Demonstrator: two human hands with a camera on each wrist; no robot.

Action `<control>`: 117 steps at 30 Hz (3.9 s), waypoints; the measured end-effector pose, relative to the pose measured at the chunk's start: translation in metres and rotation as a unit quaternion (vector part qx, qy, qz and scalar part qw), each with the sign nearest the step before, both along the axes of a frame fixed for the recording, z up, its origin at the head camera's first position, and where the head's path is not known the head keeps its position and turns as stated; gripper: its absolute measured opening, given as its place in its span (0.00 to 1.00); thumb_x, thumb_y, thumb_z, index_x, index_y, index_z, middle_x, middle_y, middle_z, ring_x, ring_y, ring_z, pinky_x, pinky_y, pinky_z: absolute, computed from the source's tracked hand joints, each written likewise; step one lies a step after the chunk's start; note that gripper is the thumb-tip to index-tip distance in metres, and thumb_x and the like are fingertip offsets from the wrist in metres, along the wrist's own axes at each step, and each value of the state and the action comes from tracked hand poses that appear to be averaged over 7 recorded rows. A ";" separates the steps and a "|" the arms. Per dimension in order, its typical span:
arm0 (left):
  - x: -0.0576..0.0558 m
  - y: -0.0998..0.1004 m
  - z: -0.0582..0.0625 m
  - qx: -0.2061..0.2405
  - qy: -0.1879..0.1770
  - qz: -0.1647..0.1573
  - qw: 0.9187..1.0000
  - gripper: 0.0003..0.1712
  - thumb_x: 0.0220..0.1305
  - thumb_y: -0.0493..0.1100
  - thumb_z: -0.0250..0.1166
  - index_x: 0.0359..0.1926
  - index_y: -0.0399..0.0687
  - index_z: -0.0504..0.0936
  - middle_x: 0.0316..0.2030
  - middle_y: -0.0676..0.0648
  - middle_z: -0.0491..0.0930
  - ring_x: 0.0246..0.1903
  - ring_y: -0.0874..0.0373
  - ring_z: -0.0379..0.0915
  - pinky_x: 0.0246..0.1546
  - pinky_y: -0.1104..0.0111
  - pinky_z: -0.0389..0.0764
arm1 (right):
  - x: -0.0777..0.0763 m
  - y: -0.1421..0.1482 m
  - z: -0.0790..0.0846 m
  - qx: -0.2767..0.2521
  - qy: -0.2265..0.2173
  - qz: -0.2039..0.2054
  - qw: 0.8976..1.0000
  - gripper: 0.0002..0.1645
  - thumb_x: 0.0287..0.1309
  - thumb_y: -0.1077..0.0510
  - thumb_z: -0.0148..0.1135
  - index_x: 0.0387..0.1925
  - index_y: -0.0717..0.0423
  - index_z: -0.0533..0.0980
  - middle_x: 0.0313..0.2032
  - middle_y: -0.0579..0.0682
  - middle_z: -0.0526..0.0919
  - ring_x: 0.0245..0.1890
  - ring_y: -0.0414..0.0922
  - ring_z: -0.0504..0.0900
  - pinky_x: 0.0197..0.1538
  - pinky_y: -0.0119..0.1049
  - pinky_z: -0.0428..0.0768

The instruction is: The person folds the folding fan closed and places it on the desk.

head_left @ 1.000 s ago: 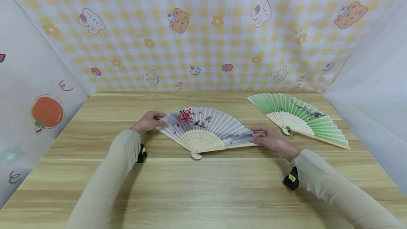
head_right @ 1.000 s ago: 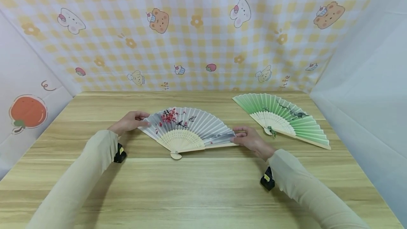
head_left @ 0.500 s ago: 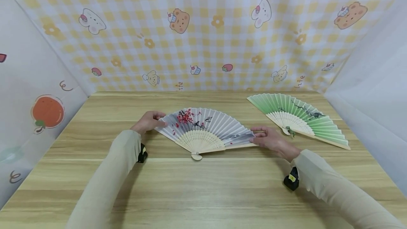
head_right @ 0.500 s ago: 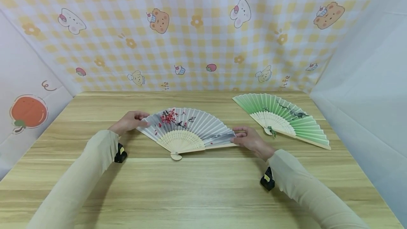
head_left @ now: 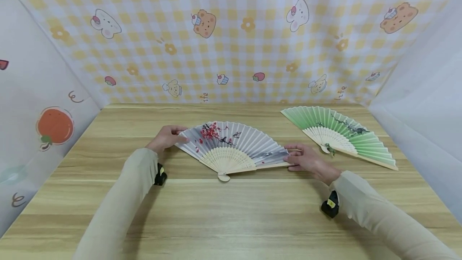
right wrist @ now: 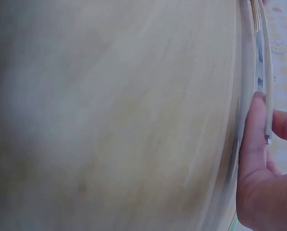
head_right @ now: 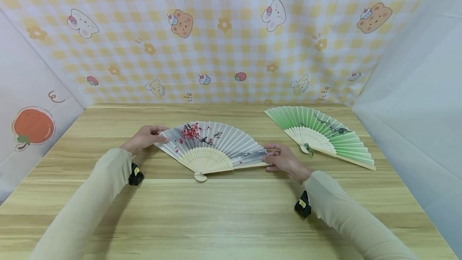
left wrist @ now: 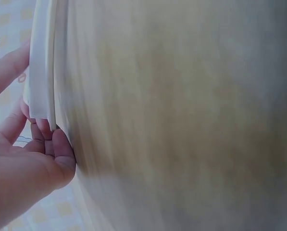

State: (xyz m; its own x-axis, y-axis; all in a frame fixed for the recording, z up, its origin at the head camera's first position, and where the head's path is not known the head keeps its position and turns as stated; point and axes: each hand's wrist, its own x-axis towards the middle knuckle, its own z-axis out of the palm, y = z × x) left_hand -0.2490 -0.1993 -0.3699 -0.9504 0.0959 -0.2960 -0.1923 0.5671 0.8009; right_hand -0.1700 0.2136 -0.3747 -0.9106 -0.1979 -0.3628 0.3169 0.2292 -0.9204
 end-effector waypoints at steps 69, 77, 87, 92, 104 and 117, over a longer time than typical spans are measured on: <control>0.023 -0.015 0.009 0.103 0.021 -0.020 0.994 0.30 0.52 0.30 0.60 0.58 0.36 0.64 0.46 0.38 0.71 0.34 0.60 0.72 0.37 0.74 0.76 | 0.010 0.006 0.001 -0.213 -0.030 -0.050 0.975 0.32 0.59 0.70 0.48 0.61 0.72 0.48 0.39 0.49 0.75 0.38 0.39 0.78 0.49 0.30 0.73; 0.026 -0.012 0.013 0.119 0.016 -0.011 0.993 0.31 0.53 0.31 0.61 0.58 0.36 0.63 0.47 0.38 0.69 0.34 0.59 0.73 0.39 0.66 0.78 | 0.011 0.005 0.002 -0.218 -0.028 -0.062 0.974 0.30 0.58 0.71 0.48 0.60 0.72 0.49 0.37 0.50 0.76 0.37 0.40 0.79 0.49 0.30 0.74; 0.029 -0.013 0.011 0.137 0.008 -0.014 0.990 0.31 0.54 0.33 0.60 0.59 0.36 0.61 0.48 0.37 0.68 0.34 0.59 0.73 0.41 0.63 0.77 | 0.013 0.003 0.004 -0.221 -0.017 -0.077 0.972 0.31 0.57 0.71 0.50 0.60 0.72 0.49 0.36 0.50 0.77 0.37 0.40 0.79 0.49 0.30 0.74; 0.029 -0.014 0.010 0.135 0.002 -0.018 0.991 0.32 0.53 0.34 0.62 0.59 0.37 0.62 0.50 0.38 0.66 0.36 0.57 0.73 0.42 0.63 0.77 | 0.014 0.002 0.005 -0.228 -0.007 -0.086 0.970 0.32 0.58 0.71 0.48 0.60 0.73 0.47 0.35 0.49 0.77 0.36 0.39 0.78 0.48 0.29 0.74; 0.034 -0.024 0.011 0.117 -0.003 -0.079 0.990 0.39 0.48 0.33 0.64 0.62 0.40 0.59 0.55 0.35 0.61 0.47 0.48 0.66 0.50 0.60 0.70 | 0.017 0.002 0.008 -0.246 0.006 -0.089 0.965 0.26 0.58 0.72 0.48 0.56 0.70 0.53 0.34 0.49 0.77 0.35 0.39 0.79 0.45 0.28 0.76; 0.041 -0.020 0.014 0.198 0.011 -0.021 0.980 0.35 0.51 0.28 0.60 0.61 0.35 0.58 0.50 0.37 0.67 0.37 0.60 0.73 0.49 0.60 0.72 | 0.019 0.002 0.017 -0.258 0.010 -0.106 0.960 0.18 0.57 0.72 0.49 0.48 0.61 0.60 0.34 0.49 0.78 0.35 0.39 0.79 0.45 0.29 0.76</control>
State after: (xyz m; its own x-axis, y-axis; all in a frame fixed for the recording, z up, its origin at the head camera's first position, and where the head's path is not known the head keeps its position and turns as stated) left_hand -0.2083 -0.2190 -0.3563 -0.9492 0.2371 -0.2068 -0.1554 0.2182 0.9634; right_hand -0.1505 0.2161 -0.3581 -0.9558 -0.1569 -0.2485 0.2877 -0.3261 -0.9005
